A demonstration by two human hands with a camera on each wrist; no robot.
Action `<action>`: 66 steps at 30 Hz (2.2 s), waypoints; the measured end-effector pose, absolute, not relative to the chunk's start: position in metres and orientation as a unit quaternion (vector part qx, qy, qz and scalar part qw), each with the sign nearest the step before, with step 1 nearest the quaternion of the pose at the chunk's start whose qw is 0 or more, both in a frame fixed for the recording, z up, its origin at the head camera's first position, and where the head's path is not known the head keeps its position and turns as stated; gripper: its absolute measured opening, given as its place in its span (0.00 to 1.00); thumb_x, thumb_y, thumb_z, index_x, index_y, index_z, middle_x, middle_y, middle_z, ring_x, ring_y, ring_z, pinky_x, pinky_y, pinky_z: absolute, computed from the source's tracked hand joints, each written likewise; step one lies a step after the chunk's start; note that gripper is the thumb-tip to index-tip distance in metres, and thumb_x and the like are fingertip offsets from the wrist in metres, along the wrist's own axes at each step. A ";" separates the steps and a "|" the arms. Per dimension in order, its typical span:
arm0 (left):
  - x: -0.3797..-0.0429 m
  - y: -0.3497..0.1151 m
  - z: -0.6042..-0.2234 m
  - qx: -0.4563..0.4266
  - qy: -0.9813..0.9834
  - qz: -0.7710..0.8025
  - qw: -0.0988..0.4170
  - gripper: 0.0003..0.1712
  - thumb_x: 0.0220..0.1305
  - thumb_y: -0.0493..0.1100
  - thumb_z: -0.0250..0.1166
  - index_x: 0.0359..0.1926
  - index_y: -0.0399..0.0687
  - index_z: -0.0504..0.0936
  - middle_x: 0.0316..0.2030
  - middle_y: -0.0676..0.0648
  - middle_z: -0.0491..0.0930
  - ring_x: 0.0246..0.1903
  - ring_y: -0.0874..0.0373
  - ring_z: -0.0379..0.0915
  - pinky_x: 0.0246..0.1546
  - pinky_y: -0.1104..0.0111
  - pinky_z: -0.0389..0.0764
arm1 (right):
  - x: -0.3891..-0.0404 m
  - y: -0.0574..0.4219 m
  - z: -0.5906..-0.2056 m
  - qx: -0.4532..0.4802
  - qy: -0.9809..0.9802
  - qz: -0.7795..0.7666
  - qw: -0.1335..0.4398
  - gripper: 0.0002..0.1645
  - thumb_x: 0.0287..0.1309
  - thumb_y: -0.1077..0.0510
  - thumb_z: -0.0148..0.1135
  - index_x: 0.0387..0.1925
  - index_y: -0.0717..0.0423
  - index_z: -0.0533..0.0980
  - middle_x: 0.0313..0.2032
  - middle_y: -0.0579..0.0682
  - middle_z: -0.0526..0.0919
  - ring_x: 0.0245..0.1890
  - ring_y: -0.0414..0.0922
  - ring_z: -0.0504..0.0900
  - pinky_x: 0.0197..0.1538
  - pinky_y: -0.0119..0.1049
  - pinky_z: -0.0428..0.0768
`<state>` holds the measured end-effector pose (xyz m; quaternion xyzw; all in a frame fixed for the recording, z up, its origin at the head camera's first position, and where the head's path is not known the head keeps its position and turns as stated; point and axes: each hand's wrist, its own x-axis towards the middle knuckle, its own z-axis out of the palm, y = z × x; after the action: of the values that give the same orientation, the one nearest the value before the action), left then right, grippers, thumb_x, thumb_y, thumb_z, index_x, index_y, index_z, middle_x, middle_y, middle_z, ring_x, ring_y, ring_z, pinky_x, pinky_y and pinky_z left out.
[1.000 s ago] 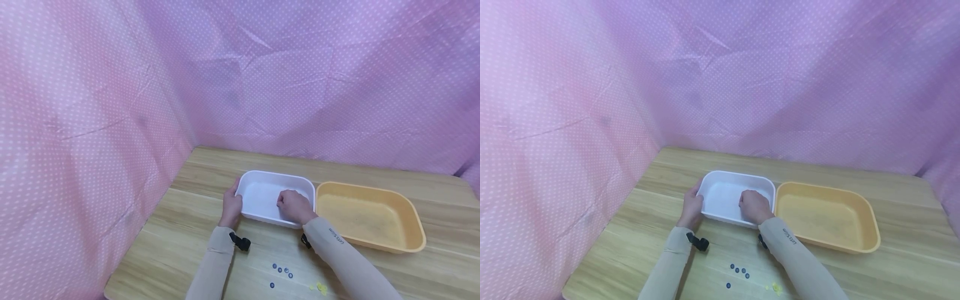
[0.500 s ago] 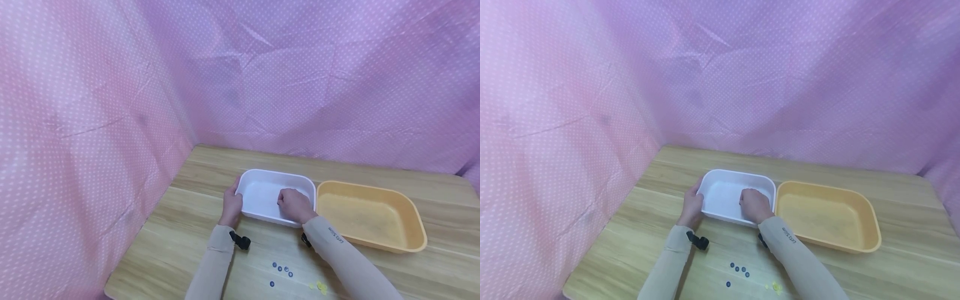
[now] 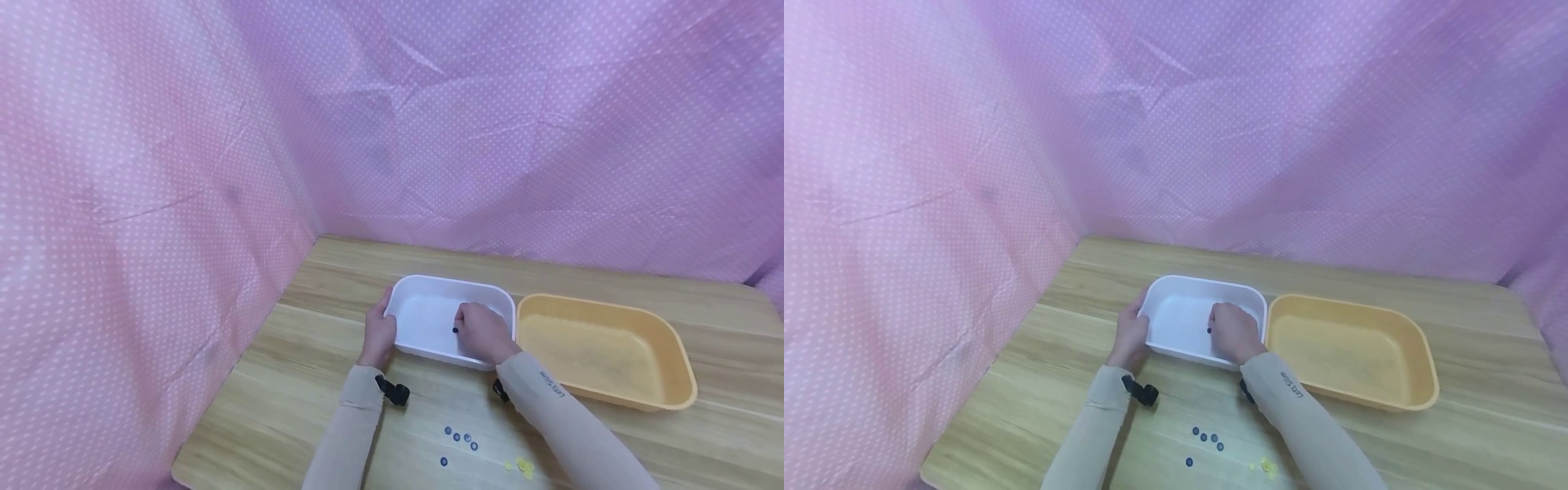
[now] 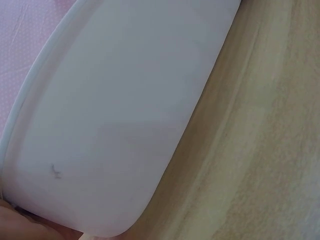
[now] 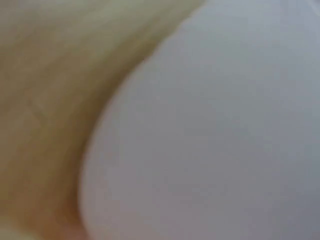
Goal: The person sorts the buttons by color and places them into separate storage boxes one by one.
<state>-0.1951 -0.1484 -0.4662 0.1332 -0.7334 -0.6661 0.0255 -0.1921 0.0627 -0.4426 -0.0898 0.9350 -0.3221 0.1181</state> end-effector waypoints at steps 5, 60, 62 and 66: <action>-0.196 -0.148 -0.465 0.136 -0.733 -0.666 0.025 0.42 0.51 0.21 0.43 0.69 0.45 0.66 0.70 0.48 0.62 0.70 0.52 0.53 0.69 0.58 0.56 | -0.185 0.063 -0.425 -0.100 0.935 -0.331 0.080 0.05 0.62 0.62 0.58 0.34 0.56 0.80 0.29 0.46 0.80 0.31 0.44 0.75 0.42 0.41 0.79; -0.198 -0.149 -0.468 0.139 -0.734 -0.665 0.024 0.44 0.48 0.19 0.43 0.69 0.44 0.66 0.70 0.47 0.62 0.70 0.52 0.53 0.69 0.59 0.56 | -0.040 0.064 -0.453 -0.275 0.941 -0.191 0.040 0.08 0.57 0.51 0.65 0.35 0.50 0.78 0.30 0.39 0.72 0.33 0.39 0.69 0.36 0.37 0.75; -0.198 -0.149 -0.467 0.140 -0.732 -0.666 0.023 0.44 0.48 0.19 0.43 0.69 0.44 0.66 0.70 0.48 0.62 0.70 0.52 0.53 0.69 0.59 0.57 | -0.040 0.064 -0.453 -0.277 0.941 -0.192 0.035 0.07 0.56 0.52 0.66 0.34 0.49 0.78 0.30 0.38 0.71 0.33 0.39 0.69 0.35 0.37 0.74; -0.198 -0.148 -0.468 0.143 -0.733 -0.665 0.020 0.44 0.49 0.19 0.44 0.69 0.45 0.66 0.70 0.50 0.61 0.70 0.52 0.53 0.69 0.60 0.58 | -0.041 0.064 -0.453 -0.275 0.939 -0.200 0.057 0.04 0.56 0.53 0.66 0.32 0.47 0.79 0.29 0.37 0.70 0.32 0.38 0.67 0.34 0.36 0.73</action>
<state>-0.1978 -0.1481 -0.4679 0.1432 -0.7330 -0.6647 0.0202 -0.0408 0.0643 -0.4527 -0.2750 0.9386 -0.2003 0.0568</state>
